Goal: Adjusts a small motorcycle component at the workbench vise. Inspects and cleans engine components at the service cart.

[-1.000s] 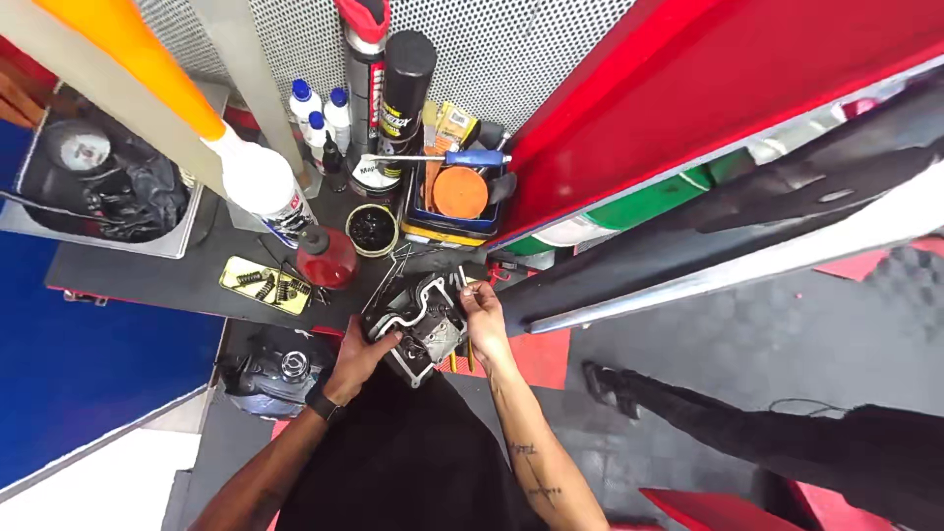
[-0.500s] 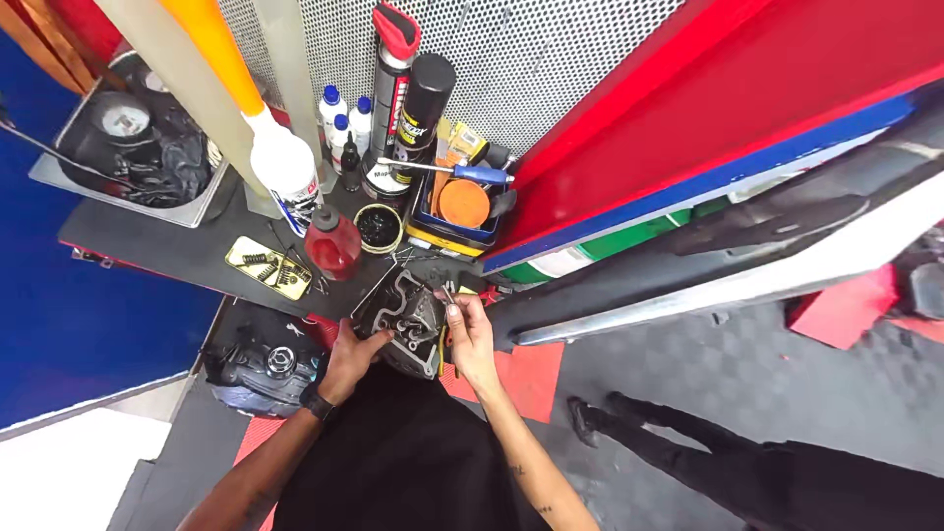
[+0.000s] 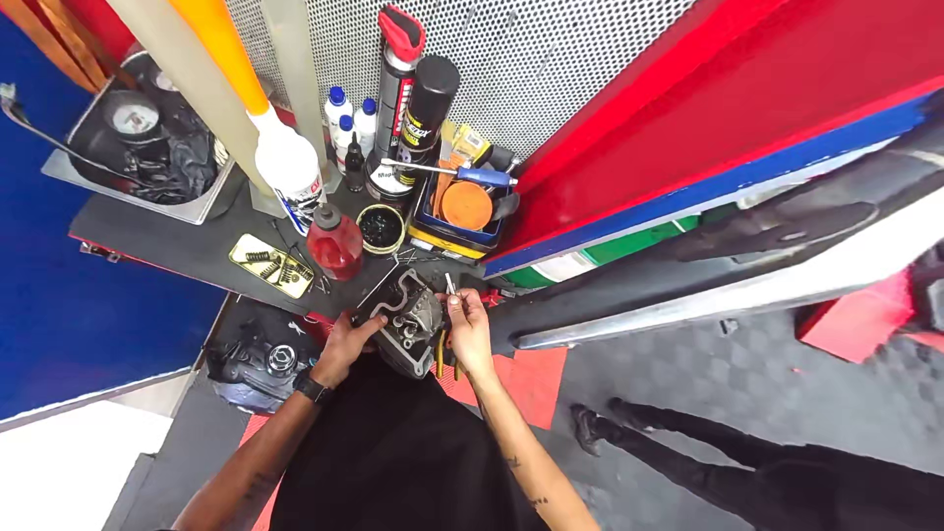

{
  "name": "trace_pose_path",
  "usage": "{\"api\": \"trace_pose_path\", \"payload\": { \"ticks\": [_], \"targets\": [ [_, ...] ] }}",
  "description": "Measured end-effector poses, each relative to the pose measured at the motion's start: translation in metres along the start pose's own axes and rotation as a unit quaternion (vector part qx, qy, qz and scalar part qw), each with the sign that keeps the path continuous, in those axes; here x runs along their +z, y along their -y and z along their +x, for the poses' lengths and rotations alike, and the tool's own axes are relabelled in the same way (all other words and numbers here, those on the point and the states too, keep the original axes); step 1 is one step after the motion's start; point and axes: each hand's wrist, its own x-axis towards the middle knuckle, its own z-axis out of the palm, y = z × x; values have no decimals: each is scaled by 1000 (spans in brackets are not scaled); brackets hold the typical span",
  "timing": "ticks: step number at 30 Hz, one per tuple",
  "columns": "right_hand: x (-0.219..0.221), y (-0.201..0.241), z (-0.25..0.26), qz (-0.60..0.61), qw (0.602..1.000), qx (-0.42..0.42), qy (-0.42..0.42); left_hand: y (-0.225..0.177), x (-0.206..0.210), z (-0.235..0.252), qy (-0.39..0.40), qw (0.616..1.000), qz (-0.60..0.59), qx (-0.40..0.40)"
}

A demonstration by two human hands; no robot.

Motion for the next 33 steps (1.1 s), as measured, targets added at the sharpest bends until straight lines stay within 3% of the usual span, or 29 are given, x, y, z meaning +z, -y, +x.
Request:
{"api": "trace_pose_path", "payload": {
  "ticks": [3,8,11,22,33],
  "targets": [
    [-2,6,-5,8,999,49,17,-3,1,1,2,1000,8,11],
    [-10,34,-32,214,957,194,-32,2,8,-9,-29,999,4,22],
    [-11,39,-35,260,937,225,-60,6,10,-15,-37,999,15,24],
    [-6,41,-49,332,919,190,-94,-8,8,-30,-98,976,146,128],
    [-13,-17,-51,401,899,166,-66,-1,45,-56,-213,918,297,152]
  ]
}}
